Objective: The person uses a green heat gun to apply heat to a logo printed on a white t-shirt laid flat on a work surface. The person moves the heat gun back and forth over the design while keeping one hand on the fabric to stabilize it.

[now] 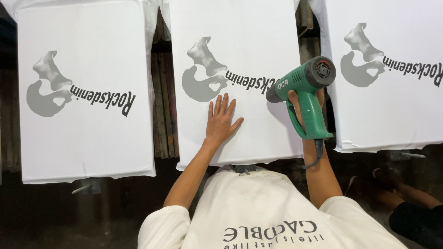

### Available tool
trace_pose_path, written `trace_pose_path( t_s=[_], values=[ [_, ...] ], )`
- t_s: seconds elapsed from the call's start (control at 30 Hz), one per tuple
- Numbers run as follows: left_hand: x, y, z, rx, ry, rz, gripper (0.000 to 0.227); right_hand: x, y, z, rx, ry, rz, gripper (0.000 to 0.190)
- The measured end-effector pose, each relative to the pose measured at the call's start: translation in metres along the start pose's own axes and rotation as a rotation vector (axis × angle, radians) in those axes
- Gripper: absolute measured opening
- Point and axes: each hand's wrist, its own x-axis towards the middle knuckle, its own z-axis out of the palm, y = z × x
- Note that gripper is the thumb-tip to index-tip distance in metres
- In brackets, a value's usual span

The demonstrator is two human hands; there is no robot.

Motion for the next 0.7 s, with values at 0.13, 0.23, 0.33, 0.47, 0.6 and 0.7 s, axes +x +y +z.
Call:
trace_pose_path(
  t_s=[0.13, 0.23, 0.33, 0.47, 0.6, 0.7],
  values=[
    [0.001, 0.000, -0.002, 0.003, 0.002, 0.009, 0.069, -0.007, 0.055, 0.006, 0.859, -0.129, 0.030, 0.060],
    [0.001, -0.001, -0.001, -0.015, -0.008, 0.011, 0.067, -0.004, 0.040, -0.003, 0.699, -0.080, -0.039, 0.068],
    [0.001, -0.003, 0.005, -0.020, -0.007, 0.002, 0.069, 0.007, 0.012, -0.014, 0.119, -0.017, 0.053, 0.078],
    [0.006, -0.002, 0.013, -0.047, 0.012, 0.033, 0.063, 0.015, 0.028, -0.012, 0.036, 0.006, 0.006, 0.080],
    [0.019, 0.010, 0.023, -0.059, 0.038, 0.057, 0.058, 0.018, 0.056, -0.008, 0.013, 0.033, 0.014, 0.079],
    [0.031, 0.025, 0.032, -0.083, 0.053, 0.067, 0.059, 0.016, 0.087, 0.012, 0.139, 0.247, -0.222, 0.075]
  ],
)
